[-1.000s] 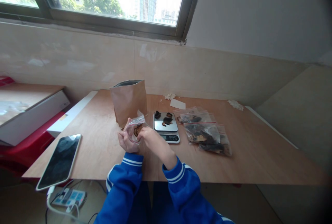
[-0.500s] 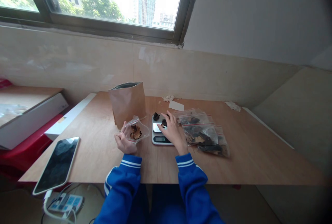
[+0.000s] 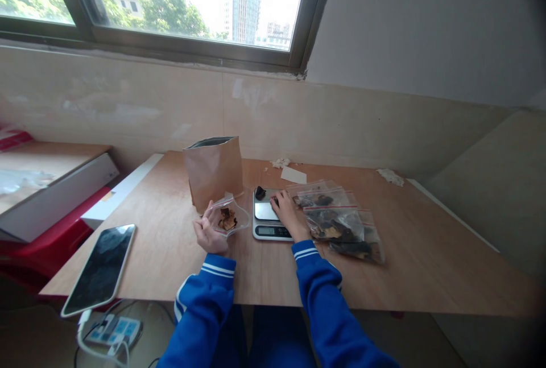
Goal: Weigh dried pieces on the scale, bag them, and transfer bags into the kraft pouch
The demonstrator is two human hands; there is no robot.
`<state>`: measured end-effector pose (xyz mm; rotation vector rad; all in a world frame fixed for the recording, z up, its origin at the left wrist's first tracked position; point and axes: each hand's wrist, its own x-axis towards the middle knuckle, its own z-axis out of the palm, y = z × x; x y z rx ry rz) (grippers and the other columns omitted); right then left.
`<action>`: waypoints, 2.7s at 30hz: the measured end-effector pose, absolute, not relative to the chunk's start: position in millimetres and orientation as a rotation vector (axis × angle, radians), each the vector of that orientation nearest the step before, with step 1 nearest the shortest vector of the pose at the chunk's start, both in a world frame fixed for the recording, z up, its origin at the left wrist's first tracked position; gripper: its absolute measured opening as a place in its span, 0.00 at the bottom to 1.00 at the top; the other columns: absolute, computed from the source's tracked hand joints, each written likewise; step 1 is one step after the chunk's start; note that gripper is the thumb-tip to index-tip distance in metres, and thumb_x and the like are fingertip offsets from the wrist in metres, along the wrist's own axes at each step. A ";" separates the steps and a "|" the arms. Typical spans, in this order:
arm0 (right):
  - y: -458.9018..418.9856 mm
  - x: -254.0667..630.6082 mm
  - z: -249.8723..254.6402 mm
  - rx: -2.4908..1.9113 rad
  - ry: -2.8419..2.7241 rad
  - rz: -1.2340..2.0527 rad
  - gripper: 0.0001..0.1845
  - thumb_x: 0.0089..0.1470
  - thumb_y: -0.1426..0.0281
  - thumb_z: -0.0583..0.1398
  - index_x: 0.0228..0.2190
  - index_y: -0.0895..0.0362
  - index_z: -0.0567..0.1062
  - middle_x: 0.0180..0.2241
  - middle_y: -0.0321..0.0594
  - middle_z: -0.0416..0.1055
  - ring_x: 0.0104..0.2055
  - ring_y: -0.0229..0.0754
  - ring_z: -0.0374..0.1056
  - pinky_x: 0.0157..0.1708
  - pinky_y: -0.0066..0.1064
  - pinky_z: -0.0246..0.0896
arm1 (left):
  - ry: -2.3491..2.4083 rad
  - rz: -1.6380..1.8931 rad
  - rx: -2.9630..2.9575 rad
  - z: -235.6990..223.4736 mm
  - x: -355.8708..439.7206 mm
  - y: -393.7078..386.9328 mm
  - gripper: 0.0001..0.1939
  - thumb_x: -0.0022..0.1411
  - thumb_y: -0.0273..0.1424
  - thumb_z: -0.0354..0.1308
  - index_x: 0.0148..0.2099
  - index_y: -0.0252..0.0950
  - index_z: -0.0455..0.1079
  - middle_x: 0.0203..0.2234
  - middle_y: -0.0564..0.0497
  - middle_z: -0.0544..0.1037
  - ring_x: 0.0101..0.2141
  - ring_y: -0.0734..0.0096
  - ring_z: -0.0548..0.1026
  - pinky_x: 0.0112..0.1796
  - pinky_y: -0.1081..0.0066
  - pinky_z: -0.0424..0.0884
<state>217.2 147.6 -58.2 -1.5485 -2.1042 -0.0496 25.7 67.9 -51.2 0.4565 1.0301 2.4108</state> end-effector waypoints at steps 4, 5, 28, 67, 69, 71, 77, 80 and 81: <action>144.2 216.5 -50.2 -1.637 -2.069 -0.060 0.10 0.63 0.68 0.53 0.35 0.57 0.72 0.38 0.45 0.71 0.39 0.45 0.67 0.38 0.32 0.57 | 1.024 2.399 0.431 -52.6 25.2 68.6 0.12 0.61 0.38 0.53 0.31 0.37 0.55 0.43 0.40 0.79 0.41 0.59 0.80 0.41 0.57 0.76; 144.4 216.8 -48.9 -1.650 -2.065 -0.047 0.10 0.63 0.68 0.53 0.34 0.56 0.72 0.37 0.45 0.71 0.37 0.45 0.67 0.37 0.32 0.56 | 1.026 2.394 0.430 -53.3 25.1 68.8 0.12 0.62 0.38 0.53 0.31 0.37 0.56 0.43 0.40 0.79 0.41 0.59 0.80 0.42 0.57 0.76; 93.7 122.6 -2.6 -0.968 -1.791 0.571 0.23 0.66 0.54 0.44 0.42 0.54 0.71 0.44 0.44 0.64 0.52 0.42 0.62 0.56 0.36 0.56 | 1.082 2.330 0.469 -59.3 24.1 71.4 0.13 0.61 0.39 0.53 0.32 0.37 0.56 0.45 0.39 0.78 0.44 0.60 0.78 0.46 0.55 0.74; 74.7 134.3 0.0 -1.180 -1.869 0.288 0.13 0.63 0.71 0.49 0.43 0.54 0.72 0.41 0.43 0.68 0.45 0.45 0.66 0.47 0.38 0.61 | 1.238 2.337 0.441 -66.3 21.6 75.0 0.13 0.64 0.40 0.50 0.34 0.36 0.61 0.46 0.40 0.78 0.44 0.61 0.78 0.46 0.58 0.73; 71.9 144.3 -12.6 -1.263 -1.869 0.234 0.14 0.62 0.75 0.49 0.40 0.55 0.73 0.40 0.45 0.68 0.44 0.47 0.65 0.46 0.39 0.62 | 1.280 2.353 0.444 -65.1 21.2 74.5 0.13 0.64 0.41 0.50 0.34 0.36 0.62 0.48 0.39 0.77 0.45 0.62 0.78 0.46 0.59 0.73; 67.1 148.9 -26.2 -1.357 -2.007 0.129 0.12 0.60 0.74 0.51 0.38 0.56 0.74 0.40 0.48 0.68 0.44 0.51 0.64 0.45 0.43 0.61 | 1.311 2.373 0.416 -63.0 20.9 74.1 0.14 0.64 0.41 0.49 0.36 0.36 0.63 0.49 0.39 0.76 0.45 0.62 0.78 0.45 0.60 0.74; 59.6 132.7 -51.2 -1.435 -2.285 -0.146 0.10 0.57 0.75 0.57 0.40 0.58 0.75 0.52 0.56 0.66 0.54 0.58 0.59 0.52 0.53 0.55 | 1.302 2.397 0.379 -58.6 20.6 72.6 0.14 0.64 0.41 0.47 0.39 0.35 0.64 0.50 0.38 0.75 0.45 0.61 0.77 0.45 0.60 0.74; 63.3 127.5 -54.3 -1.450 -2.360 -0.201 0.16 0.57 0.82 0.53 0.42 0.58 0.75 0.46 0.54 0.70 0.50 0.55 0.63 0.51 0.51 0.57 | 1.282 2.401 0.387 -57.7 20.9 71.5 0.14 0.64 0.41 0.48 0.39 0.35 0.65 0.50 0.38 0.75 0.45 0.61 0.77 0.45 0.60 0.74; 64.5 127.6 -54.7 -1.442 -2.393 -0.204 0.17 0.57 0.83 0.52 0.42 0.59 0.75 0.44 0.54 0.72 0.48 0.54 0.64 0.49 0.50 0.59 | 1.270 2.399 0.381 -57.4 21.0 71.3 0.14 0.64 0.41 0.48 0.39 0.35 0.65 0.50 0.39 0.75 0.45 0.61 0.77 0.44 0.60 0.74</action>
